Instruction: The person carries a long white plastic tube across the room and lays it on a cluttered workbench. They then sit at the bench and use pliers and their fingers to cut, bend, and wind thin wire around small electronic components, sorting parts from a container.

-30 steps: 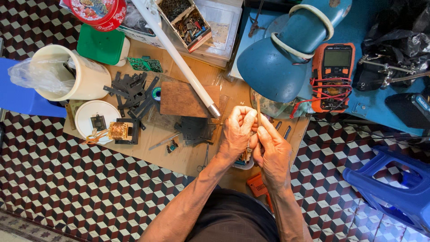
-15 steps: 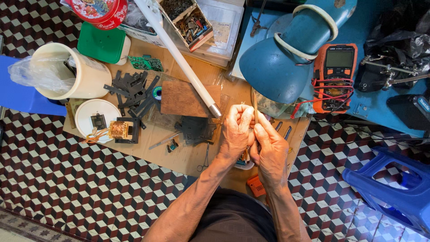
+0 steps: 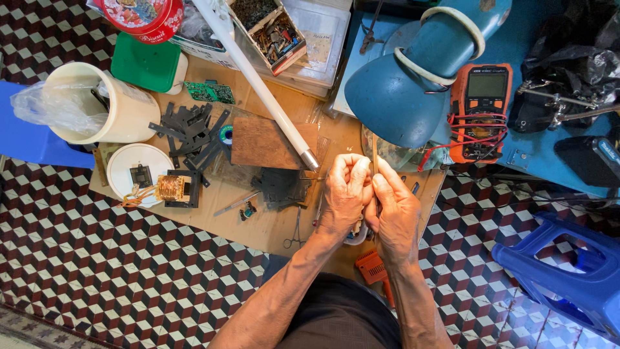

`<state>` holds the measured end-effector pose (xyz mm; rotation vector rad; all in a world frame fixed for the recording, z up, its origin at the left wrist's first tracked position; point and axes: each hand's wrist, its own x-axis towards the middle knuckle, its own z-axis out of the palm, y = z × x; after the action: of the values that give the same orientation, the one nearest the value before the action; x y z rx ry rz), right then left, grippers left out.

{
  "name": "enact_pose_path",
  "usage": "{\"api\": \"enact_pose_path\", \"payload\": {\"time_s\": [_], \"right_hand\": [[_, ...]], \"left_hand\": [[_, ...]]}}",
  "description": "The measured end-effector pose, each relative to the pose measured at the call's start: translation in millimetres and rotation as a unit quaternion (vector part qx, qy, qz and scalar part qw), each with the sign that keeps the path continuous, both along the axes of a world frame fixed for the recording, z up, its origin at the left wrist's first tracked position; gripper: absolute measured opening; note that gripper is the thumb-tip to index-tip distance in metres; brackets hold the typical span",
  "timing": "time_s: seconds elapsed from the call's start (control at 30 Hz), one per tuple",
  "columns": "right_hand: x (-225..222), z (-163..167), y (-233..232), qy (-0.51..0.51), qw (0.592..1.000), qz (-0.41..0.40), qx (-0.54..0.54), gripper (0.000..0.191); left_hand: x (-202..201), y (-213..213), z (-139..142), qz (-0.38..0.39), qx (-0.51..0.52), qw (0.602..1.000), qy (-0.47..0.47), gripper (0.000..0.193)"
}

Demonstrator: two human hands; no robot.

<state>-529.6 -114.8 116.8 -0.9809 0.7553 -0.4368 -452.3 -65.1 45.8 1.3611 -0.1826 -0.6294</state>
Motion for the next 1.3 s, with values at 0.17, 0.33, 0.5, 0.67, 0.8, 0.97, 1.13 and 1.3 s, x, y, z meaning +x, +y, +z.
{"api": "enact_pose_path", "payload": {"time_s": [0.17, 0.33, 0.5, 0.67, 0.8, 0.97, 1.13, 1.3], "right_hand": [[2, -15, -9, 0.086, 0.995, 0.022, -0.038, 0.033], [10, -26, -16, 0.107, 0.990, 0.046, -0.074, 0.029], [41, -43, -29, 0.094, 0.990, 0.068, -0.075, 0.030], [49, -42, -30, 0.092, 0.991, 0.048, -0.085, 0.025], [33, -26, 0, 0.090, 0.991, 0.067, -0.066, 0.025], [46, -37, 74, 0.121, 0.981, 0.153, -0.010, 0.027], [78, -71, 115, 0.089, 0.984, 0.153, 0.037, 0.027], [92, -104, 134, 0.096, 0.990, 0.102, -0.001, 0.027]], "left_hand": [[47, -18, -29, 0.086, 0.044, 0.995, -0.016, 0.026], [94, -49, -67, 0.139, 0.008, 0.990, -0.003, 0.025], [135, -44, -69, 0.087, 0.126, 0.988, 0.006, 0.026], [124, -4, -53, 0.048, -0.028, 0.996, 0.075, 0.030], [121, 95, -49, 0.076, 0.049, 0.996, 0.001, 0.031], [120, 153, -63, 0.122, 0.129, 0.984, 0.013, 0.029], [132, 161, -64, 0.081, 0.228, 0.954, -0.179, 0.021], [147, 155, -60, -0.018, 0.248, 0.875, -0.416, 0.009]]}}
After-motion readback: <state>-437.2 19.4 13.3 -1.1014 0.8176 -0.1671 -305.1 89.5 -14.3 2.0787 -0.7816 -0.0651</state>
